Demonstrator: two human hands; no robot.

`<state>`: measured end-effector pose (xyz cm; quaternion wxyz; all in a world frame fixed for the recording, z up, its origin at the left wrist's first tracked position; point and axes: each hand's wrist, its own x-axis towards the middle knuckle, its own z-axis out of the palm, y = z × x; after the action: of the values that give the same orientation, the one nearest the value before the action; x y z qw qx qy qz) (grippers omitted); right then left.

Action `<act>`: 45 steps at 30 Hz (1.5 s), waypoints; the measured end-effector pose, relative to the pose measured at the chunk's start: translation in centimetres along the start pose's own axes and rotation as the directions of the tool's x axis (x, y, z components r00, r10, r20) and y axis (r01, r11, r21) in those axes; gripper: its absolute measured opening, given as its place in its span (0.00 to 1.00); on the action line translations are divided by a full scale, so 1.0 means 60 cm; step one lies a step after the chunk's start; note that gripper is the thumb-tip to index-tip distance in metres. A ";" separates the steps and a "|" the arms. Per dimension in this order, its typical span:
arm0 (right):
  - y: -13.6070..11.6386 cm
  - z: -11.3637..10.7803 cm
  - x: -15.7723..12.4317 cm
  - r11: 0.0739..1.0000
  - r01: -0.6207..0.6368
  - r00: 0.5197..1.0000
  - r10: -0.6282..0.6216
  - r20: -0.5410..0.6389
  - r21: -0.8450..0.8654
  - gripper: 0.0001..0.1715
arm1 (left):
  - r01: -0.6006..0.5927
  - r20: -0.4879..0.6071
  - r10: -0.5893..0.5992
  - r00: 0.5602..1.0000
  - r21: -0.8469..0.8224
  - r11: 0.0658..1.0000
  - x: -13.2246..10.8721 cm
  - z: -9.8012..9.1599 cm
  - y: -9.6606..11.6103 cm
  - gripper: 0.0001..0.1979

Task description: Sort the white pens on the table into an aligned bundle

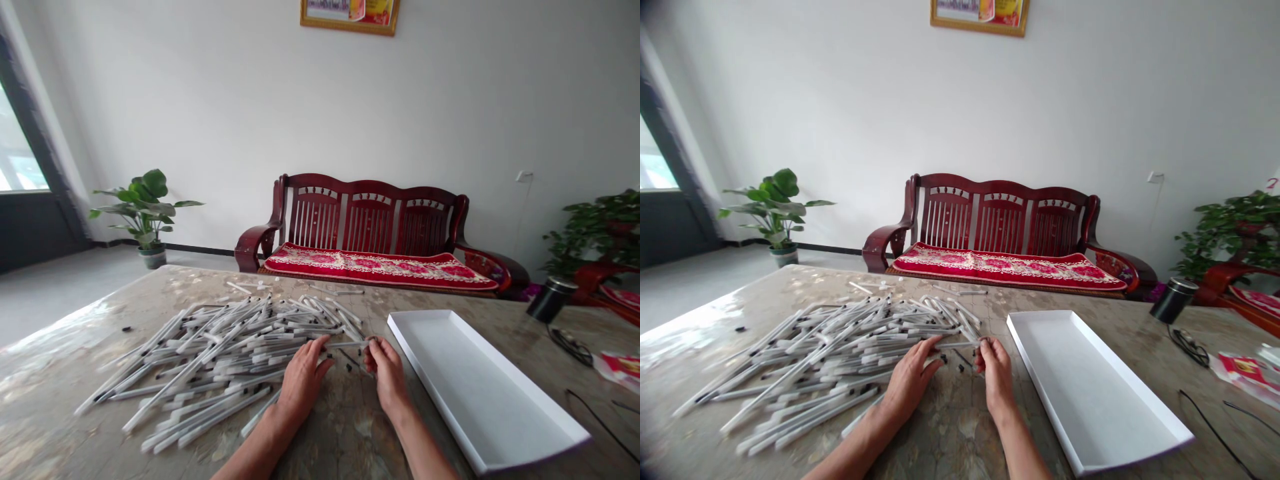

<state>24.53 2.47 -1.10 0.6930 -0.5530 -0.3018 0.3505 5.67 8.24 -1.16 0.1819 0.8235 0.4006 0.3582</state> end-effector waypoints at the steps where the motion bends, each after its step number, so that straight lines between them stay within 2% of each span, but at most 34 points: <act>1: 0.000 0.002 -0.002 1.000 -0.009 1.000 0.009 0.014 -0.002 0.17 | -0.007 -0.022 0.007 1.000 -0.014 1.000 0.001 0.001 0.001 0.19; 5: -0.002 0.011 -0.011 1.000 -0.026 0.997 0.025 0.068 0.007 0.19 | 0.015 -0.036 -0.018 0.999 -0.088 0.996 0.002 -0.001 0.006 0.11; 8: 0.000 0.014 -0.013 0.998 -0.035 0.997 0.032 0.066 0.050 0.22 | 0.026 0.029 -0.023 0.999 -0.099 0.995 0.001 -0.006 0.008 0.10; 12: 0.001 0.013 -0.010 0.992 -0.056 0.997 0.050 0.061 0.115 0.22 | -0.005 0.125 0.009 0.992 -0.032 0.999 -0.003 -0.009 0.009 0.10; 14: 0.000 0.010 -0.009 0.985 -0.099 0.992 0.087 0.091 0.143 0.22 | -0.044 0.101 0.042 0.994 0.022 0.999 -0.004 -0.010 0.009 0.10; 17: -0.002 0.006 -0.012 0.977 -0.174 0.973 0.151 0.176 0.125 0.22 | -0.129 0.000 0.130 0.992 0.130 0.983 -0.003 -0.015 0.005 0.10; 20: -0.002 0.007 -0.017 0.986 -0.155 0.968 0.141 0.207 0.052 0.22 | -0.205 -0.087 0.229 0.970 0.217 0.954 -0.002 -0.021 0.000 0.11; 23: -0.001 0.006 -0.014 0.996 -0.081 0.987 0.085 0.139 -0.033 0.22 | -0.262 -0.130 0.308 0.943 0.282 0.923 -0.003 -0.027 -0.005 0.13; 26: 0.002 -0.007 0.002 0.997 -0.027 1.000 0.025 -0.018 -0.074 0.23 | -0.257 -0.176 0.327 0.929 0.329 0.909 -0.001 -0.034 -0.012 0.15; 29: 0.004 -0.027 0.023 0.999 0.044 0.973 -0.049 -0.225 -0.024 0.26 | -0.184 -0.271 0.284 0.920 0.341 0.922 0.003 -0.043 -0.022 0.16; 31: 0.006 -0.039 0.033 0.996 0.086 0.944 -0.076 -0.321 0.015 0.29 | -0.131 -0.331 0.251 0.909 0.345 0.929 0.006 -0.049 -0.027 0.16; 33: 0.009 -0.049 0.039 0.994 0.107 0.931 -0.097 -0.353 0.011 0.30 | -0.083 -0.378 0.223 0.898 0.352 0.932 0.008 -0.052 -0.030 0.16; 36: 0.017 -0.056 0.039 0.983 0.120 0.941 -0.157 -0.299 -0.138 0.28 | -0.064 -0.391 0.202 0.898 0.338 0.939 0.007 -0.051 -0.028 0.15; 38: 0.022 -0.059 0.036 0.944 0.128 0.950 -0.205 -0.235 -0.305 0.24 | -0.092 -0.359 0.211 0.909 0.321 0.943 0.004 -0.047 -0.024 0.15; 40: 0.024 -0.061 0.032 0.857 0.169 0.945 -0.280 -0.166 -0.486 0.20 | -0.121 -0.317 0.221 0.922 0.308 0.944 0.001 -0.042 -0.019 0.15; 43: 0.018 -0.060 0.021 0.669 0.268 0.904 -0.424 -0.059 -0.694 0.17 | -0.148 -0.251 0.224 0.942 0.289 0.946 -0.002 -0.038 -0.012 0.13; 45: 0.010 -0.056 0.012 0.592 0.334 0.869 -0.494 -0.003 -0.733 0.17 | -0.171 -0.215 0.233 0.948 0.270 0.948 -0.003 -0.036 -0.009 0.12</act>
<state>27.55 1.27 -2.36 0.5136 -0.7236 -0.4604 -0.0252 3.72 8.49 -0.09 -0.0107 0.8262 0.3743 0.4208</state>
